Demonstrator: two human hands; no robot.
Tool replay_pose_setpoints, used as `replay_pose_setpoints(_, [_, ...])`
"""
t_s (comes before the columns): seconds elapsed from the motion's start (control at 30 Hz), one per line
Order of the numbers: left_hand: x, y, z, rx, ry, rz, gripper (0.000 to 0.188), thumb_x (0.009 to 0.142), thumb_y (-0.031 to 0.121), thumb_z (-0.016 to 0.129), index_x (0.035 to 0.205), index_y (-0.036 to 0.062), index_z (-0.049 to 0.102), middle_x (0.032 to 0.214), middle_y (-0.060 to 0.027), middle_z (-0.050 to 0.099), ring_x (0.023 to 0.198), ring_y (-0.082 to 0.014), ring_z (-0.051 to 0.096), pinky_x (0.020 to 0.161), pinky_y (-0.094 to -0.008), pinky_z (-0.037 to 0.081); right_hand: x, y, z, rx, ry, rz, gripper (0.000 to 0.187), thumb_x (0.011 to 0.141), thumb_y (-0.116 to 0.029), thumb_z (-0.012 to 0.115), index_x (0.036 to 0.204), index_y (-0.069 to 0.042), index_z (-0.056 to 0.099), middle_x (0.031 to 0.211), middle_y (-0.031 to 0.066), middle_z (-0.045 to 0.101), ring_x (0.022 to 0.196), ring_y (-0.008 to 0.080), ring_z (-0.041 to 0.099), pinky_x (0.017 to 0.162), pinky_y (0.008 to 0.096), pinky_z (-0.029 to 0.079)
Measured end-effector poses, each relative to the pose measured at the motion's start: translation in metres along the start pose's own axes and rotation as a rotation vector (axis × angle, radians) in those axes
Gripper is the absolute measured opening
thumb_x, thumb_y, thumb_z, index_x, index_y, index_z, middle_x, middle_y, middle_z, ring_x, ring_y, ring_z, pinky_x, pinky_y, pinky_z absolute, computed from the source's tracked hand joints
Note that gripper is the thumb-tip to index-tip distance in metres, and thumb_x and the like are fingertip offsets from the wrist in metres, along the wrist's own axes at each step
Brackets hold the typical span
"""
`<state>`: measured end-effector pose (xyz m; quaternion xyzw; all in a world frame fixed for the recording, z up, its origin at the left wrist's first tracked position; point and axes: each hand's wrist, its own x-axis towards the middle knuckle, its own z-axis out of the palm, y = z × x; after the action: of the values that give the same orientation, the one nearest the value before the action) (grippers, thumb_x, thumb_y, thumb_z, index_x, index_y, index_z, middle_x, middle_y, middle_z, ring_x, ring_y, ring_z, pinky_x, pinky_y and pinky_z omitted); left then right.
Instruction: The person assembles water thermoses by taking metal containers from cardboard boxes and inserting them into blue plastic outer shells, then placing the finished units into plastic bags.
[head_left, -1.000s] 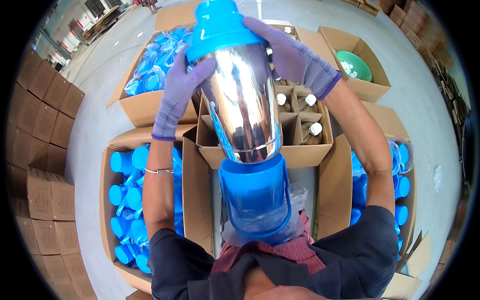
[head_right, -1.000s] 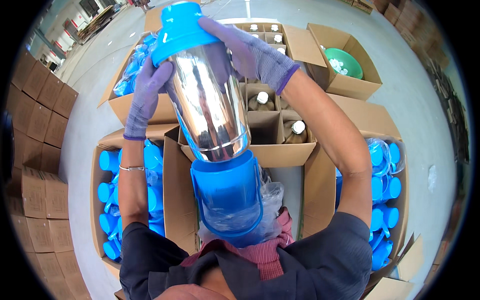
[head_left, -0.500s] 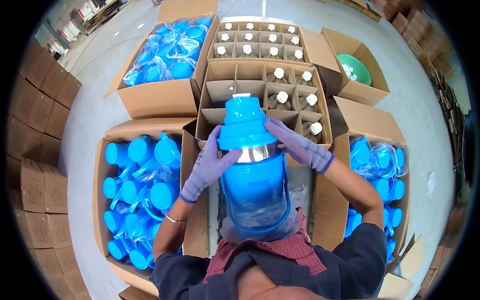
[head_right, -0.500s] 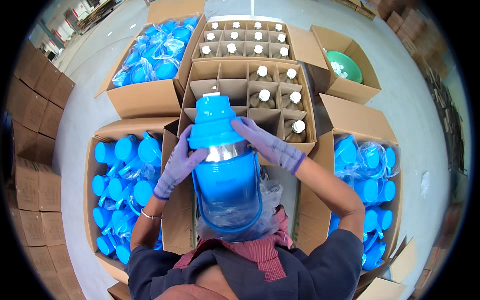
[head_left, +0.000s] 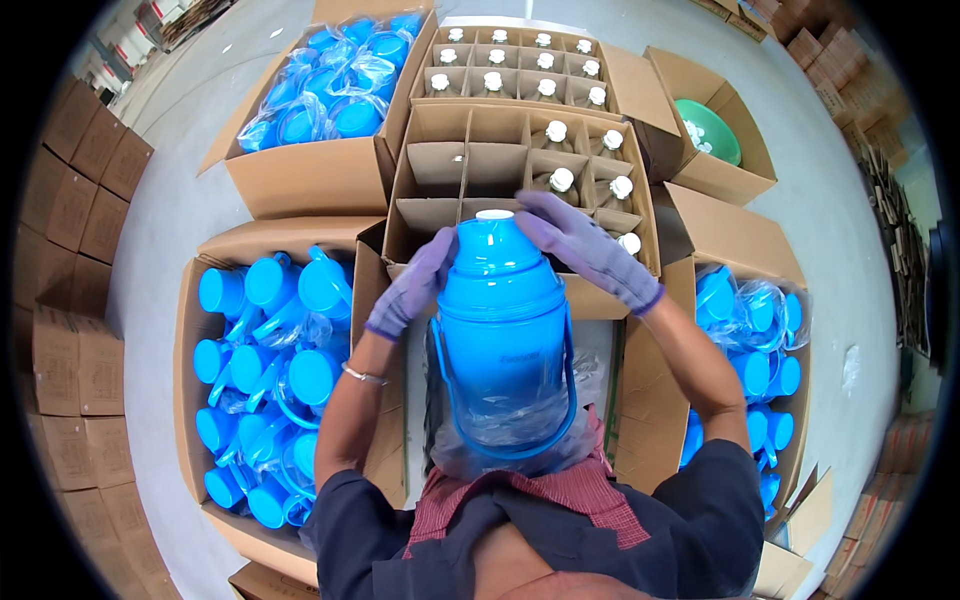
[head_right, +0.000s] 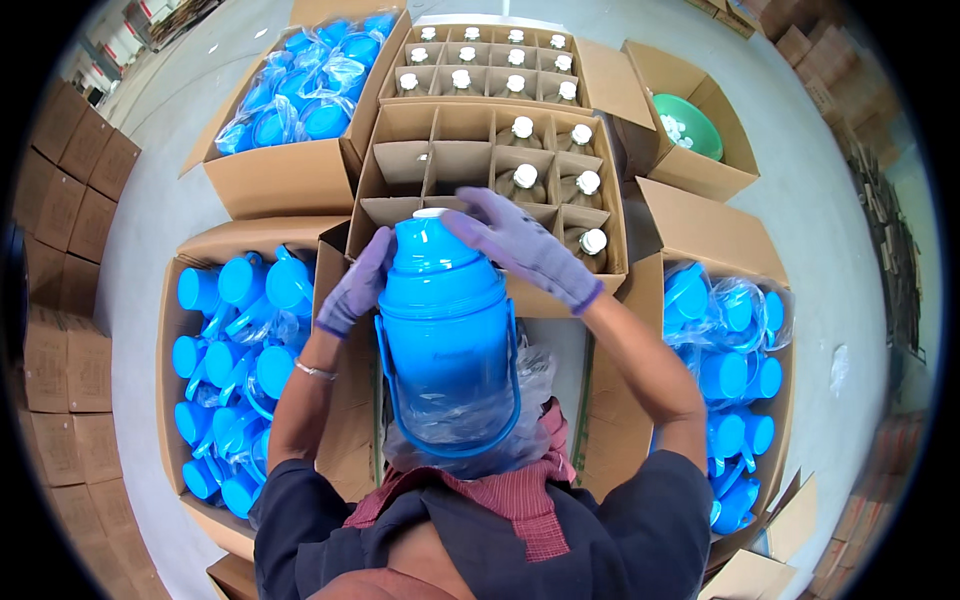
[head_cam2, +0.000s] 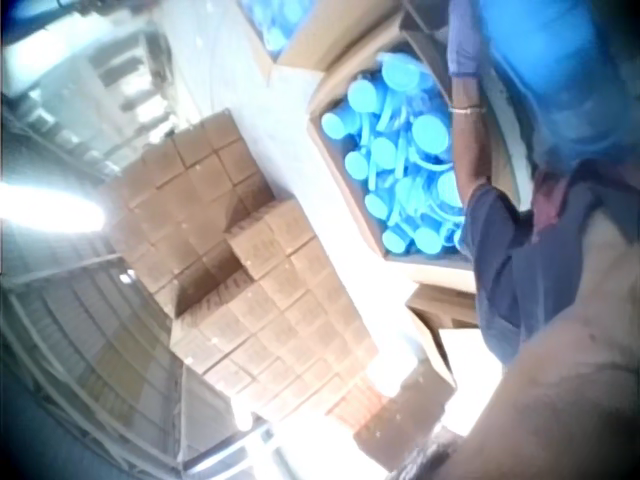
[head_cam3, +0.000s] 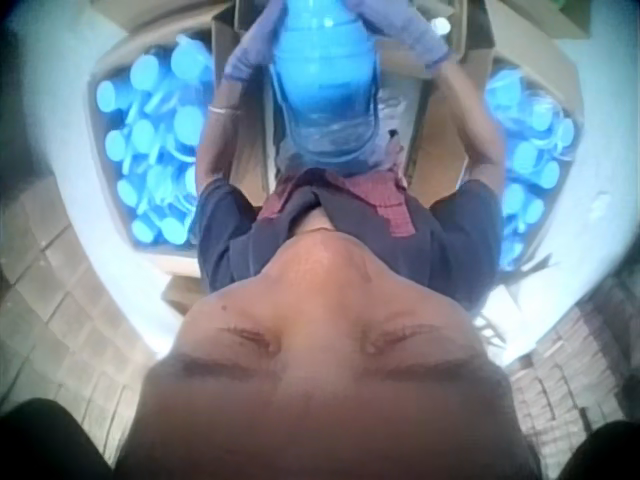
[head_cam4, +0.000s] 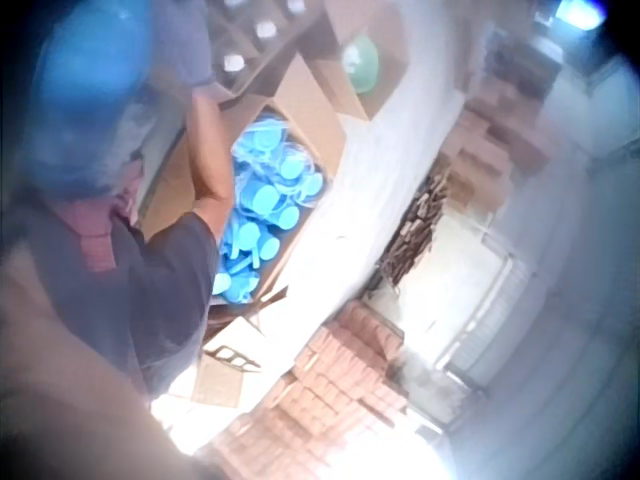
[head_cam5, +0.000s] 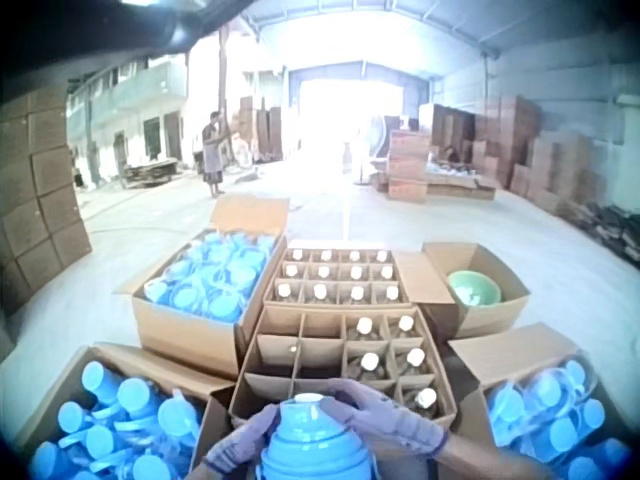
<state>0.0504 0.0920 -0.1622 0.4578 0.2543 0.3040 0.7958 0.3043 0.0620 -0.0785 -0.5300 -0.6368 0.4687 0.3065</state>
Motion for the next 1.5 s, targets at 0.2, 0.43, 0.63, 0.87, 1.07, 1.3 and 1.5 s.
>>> replay_pose_setpoints(0.2, [-0.013, 0.013, 0.045, 0.325, 0.087, 0.095, 0.078, 0.098, 0.067, 0.035, 0.146, 0.0056, 0.04, 0.132, -0.0142, 0.059, 0.122, -0.023, 0.056, 0.101, -0.036, 0.046, 0.012, 0.015, 0.032, 0.284, -0.052, 0.053, 0.073, 0.085, -0.052, 0.07, 0.135, -0.003, 0.052, 0.127, 0.0126, 0.06, 0.115, 0.0224, 0.058, 0.097, 0.0336, 0.048])
replay_pose_setpoints(0.43, [-0.031, 0.036, 0.092, 1.032, 0.468, -0.26, 0.053, 0.101, 0.052, 0.044, 0.119, 0.0038, 0.054, 0.106, -0.0234, 0.062, 0.099, -0.024, 0.064, 0.088, -0.0395, 0.048, 0.031, 0.086, 0.046, 0.986, -0.345, -0.181, 0.067, 0.089, -0.045, 0.067, 0.138, -0.003, 0.049, 0.13, 0.0114, 0.059, 0.122, 0.0215, 0.056, 0.104, 0.0341, 0.045])
replay_pose_setpoints(0.63, [-0.027, -0.041, 0.029, -0.13, 0.179, 0.096, 0.043, 0.104, 0.037, 0.048, 0.131, 0.0038, 0.051, 0.123, -0.0066, 0.061, 0.113, -0.0147, 0.055, 0.099, -0.0312, 0.046, -0.023, -0.025, 0.023, 0.62, -0.193, -0.194, 0.066, 0.082, -0.03, 0.075, 0.138, -0.004, 0.05, 0.128, 0.0081, 0.06, 0.117, 0.0182, 0.056, 0.103, 0.0329, 0.043])
replay_pose_setpoints(0.87, [-0.065, -0.033, 0.1, 0.258, 0.348, -0.066, 0.037, 0.101, 0.035, 0.055, 0.125, 0.0061, 0.057, 0.106, -0.0048, 0.066, 0.094, -0.0149, 0.063, 0.087, -0.029, 0.052, -0.1, -0.031, -0.011, 0.541, 0.1, -0.219, 0.072, 0.08, -0.044, 0.075, 0.135, -0.003, 0.052, 0.122, 0.01, 0.061, 0.11, 0.0193, 0.059, 0.098, 0.0332, 0.047])
replay_pose_setpoints(1.07, [-0.127, 0.006, 0.161, 0.094, -0.044, -0.019, 0.033, 0.101, 0.031, 0.055, 0.109, -0.0003, 0.061, 0.082, -0.0047, 0.062, 0.075, -0.0109, 0.061, 0.07, -0.0271, 0.049, -0.103, 0.025, -0.021, 0.43, 0.427, 0.039, 0.07, 0.084, -0.05, 0.071, 0.131, -0.001, 0.055, 0.112, 0.0139, 0.063, 0.098, 0.02, 0.062, 0.086, 0.0319, 0.052])
replay_pose_setpoints(1.3, [-0.154, 0.004, 0.153, 0.005, -0.159, -0.094, 0.028, 0.101, 0.029, 0.055, 0.103, 0.0019, 0.062, 0.074, -0.0036, 0.059, 0.063, -0.011, 0.057, 0.063, -0.0244, 0.045, -0.123, -0.031, -0.031, 0.297, 0.169, -0.184, 0.06, 0.085, -0.038, 0.073, 0.133, -0.006, 0.056, 0.118, 0.0088, 0.06, 0.107, 0.0157, 0.056, 0.093, 0.0313, 0.047])
replay_pose_setpoints(1.5, [-0.145, -0.022, 0.196, 0.838, -0.176, 0.392, 0.036, 0.099, 0.034, 0.057, 0.117, 0.0038, 0.062, 0.102, -0.0095, 0.066, 0.1, -0.0178, 0.062, 0.089, -0.0341, 0.048, -0.112, -0.05, -0.026, -0.085, 0.181, 0.032, 0.057, 0.085, -0.028, 0.066, 0.137, -0.008, 0.054, 0.121, 0.007, 0.06, 0.112, 0.0166, 0.055, 0.098, 0.0318, 0.044])
